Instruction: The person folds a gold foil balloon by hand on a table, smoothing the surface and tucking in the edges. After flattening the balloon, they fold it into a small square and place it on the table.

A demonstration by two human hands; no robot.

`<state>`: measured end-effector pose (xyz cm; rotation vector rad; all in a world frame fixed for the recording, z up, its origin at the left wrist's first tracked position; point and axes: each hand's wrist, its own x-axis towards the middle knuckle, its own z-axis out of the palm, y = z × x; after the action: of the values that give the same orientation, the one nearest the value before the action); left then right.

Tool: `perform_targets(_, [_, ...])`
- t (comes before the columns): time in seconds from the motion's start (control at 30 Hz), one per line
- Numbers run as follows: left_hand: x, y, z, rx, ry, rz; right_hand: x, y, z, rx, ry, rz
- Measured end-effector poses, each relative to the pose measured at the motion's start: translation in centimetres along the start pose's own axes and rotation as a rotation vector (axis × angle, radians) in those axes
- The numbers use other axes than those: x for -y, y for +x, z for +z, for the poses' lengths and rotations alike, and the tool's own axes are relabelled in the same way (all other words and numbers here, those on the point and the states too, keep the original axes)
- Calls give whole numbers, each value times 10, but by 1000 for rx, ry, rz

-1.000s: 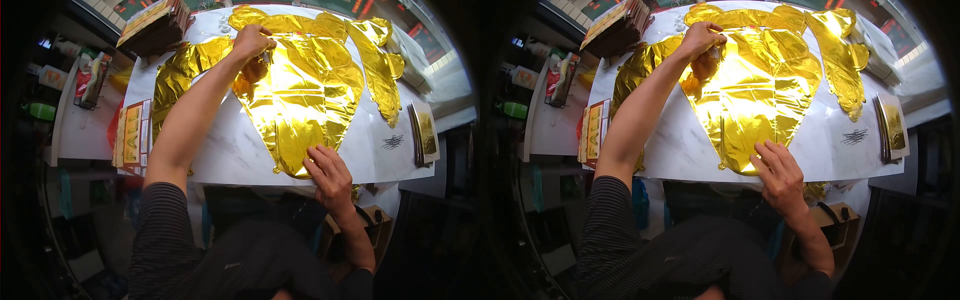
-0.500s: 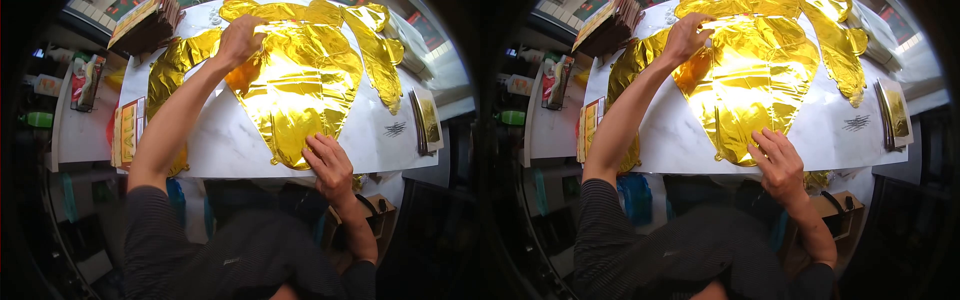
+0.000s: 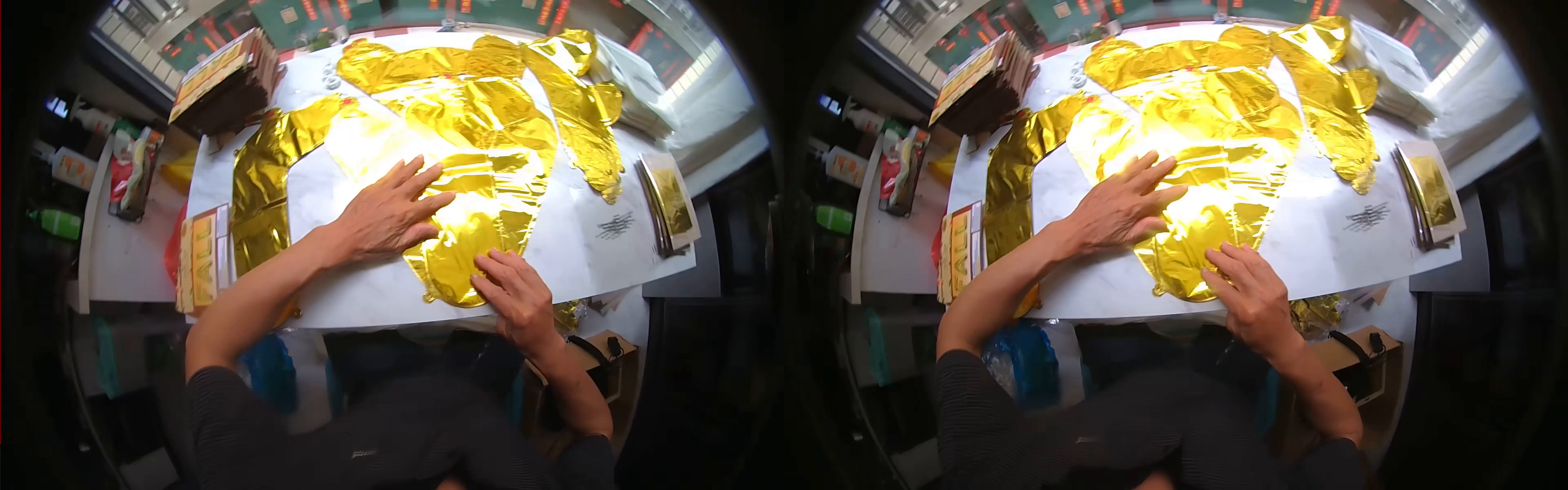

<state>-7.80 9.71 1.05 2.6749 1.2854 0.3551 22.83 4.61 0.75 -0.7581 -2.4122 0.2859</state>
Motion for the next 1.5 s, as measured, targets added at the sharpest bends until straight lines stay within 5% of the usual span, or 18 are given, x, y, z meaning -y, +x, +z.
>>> perform_targets(0.1, [2, -2, 3, 5, 15, -10, -18, 7, -16, -25, 73, 72])
perform_targets(0.23, [1, -2, 4, -54, 34, 6, -87, 38, -55, -236, -233, 264])
perform_targets(0.37, [3, -3, 5, -64, 38, 23, -169, 51, -54, -177, -473, 282])
perform_targets(0.6, [2, -5, 3, -107, -51, -14, -214, 75, -46, 145, -703, 347])
perform_targets(0.93, [-8, -1, -21, -367, -105, 112, -242, 86, -65, -70, -576, 480])
perform_targets(1.03, [-16, 28, -35, -397, -122, 95, -266, 90, -75, -123, -365, 546])
perform_targets(1.1, [-21, 59, -39, -429, -104, 105, -265, 98, -90, -55, 2, 827])
perform_targets(1.23, [-26, 139, -27, -486, -191, 207, -286, 96, -97, -34, 245, 834])
perform_targets(1.5, [2, 306, 21, -387, -54, 94, -292, 109, -110, -31, 179, 817])
